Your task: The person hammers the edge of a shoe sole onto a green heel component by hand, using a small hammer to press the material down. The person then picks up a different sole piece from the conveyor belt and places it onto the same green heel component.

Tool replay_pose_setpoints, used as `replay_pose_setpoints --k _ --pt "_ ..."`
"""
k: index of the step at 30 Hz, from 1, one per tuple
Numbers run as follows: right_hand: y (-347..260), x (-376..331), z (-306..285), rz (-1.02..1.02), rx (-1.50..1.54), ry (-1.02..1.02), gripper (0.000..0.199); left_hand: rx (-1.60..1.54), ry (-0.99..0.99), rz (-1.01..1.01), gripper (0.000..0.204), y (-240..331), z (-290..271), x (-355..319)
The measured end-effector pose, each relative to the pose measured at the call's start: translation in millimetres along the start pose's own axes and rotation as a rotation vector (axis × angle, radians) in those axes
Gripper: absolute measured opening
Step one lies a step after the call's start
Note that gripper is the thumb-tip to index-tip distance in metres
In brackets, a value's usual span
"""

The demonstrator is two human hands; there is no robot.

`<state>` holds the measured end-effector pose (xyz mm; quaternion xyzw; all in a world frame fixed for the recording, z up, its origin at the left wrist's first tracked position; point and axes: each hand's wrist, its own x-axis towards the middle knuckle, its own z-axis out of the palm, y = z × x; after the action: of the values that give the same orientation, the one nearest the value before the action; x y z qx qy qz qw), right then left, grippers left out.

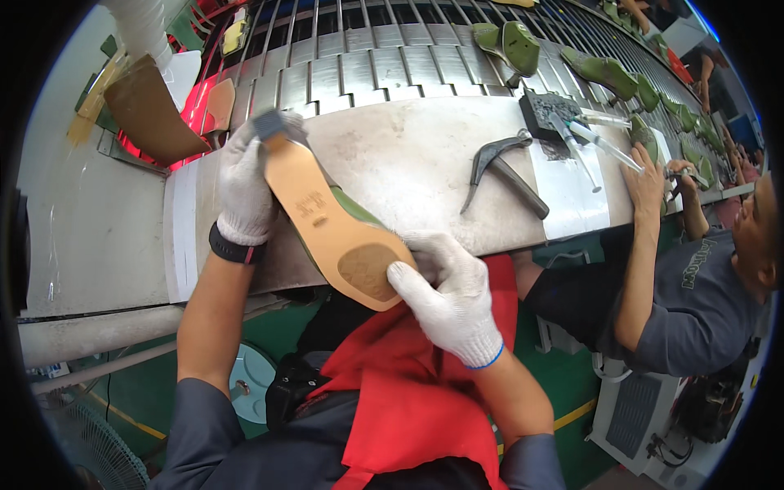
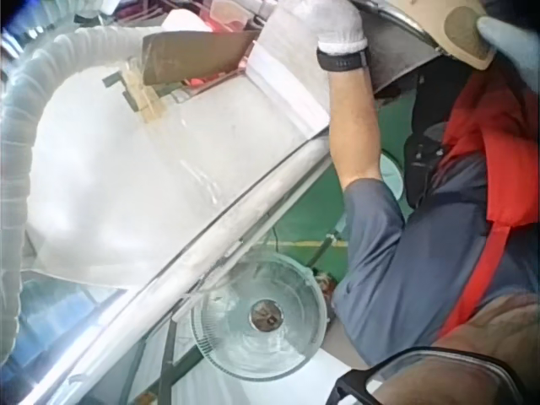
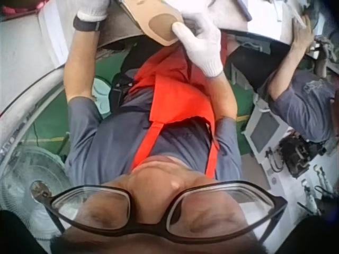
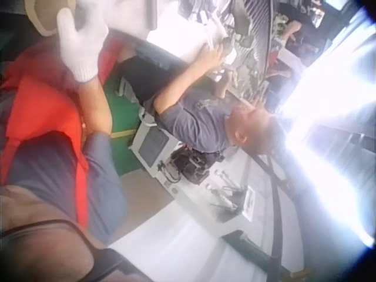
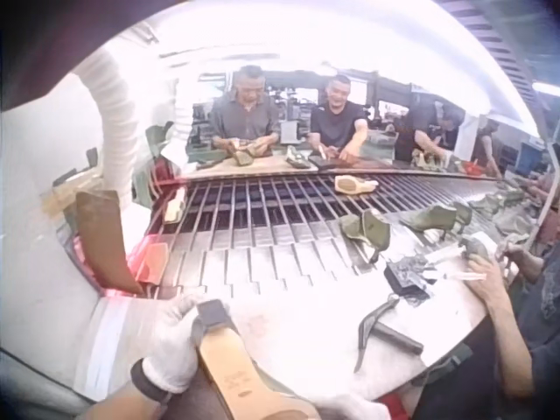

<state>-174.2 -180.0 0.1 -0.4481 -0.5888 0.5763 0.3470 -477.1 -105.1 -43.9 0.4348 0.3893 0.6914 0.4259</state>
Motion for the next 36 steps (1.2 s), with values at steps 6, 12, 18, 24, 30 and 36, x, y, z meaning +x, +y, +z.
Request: replay_pose_setpoints --k 6,12,18,24,30,36 --pt "-94 67 13 -0.412 -0.559 -0.142 0.062 0.155 -0.166 -0.053 0.015 23 31 -1" --pt "-109 115 34 -0.878 -0.767 -0.306 0.051 0.019 -0.141 -0.104 0.042 32 22 -5" --pt "-104 95 43 -0.847 -0.915 -0.289 0.055 0.119 -0.111 -0.097 0.069 25 11 -11" --pt "-81 110 51 -0.948 -0.892 -0.326 0.064 0.104 -0.112 -0.128 0.090 24 9 -10" --pt "-89 109 58 -0.865 -0.908 -0.339 0.058 0.163 -0.151 -0.165 0.104 26 6 -9" --pt "-78 112 64 -0.865 -0.951 -0.307 0.059 0.178 -0.168 -0.151 0.104 28 2 -8"
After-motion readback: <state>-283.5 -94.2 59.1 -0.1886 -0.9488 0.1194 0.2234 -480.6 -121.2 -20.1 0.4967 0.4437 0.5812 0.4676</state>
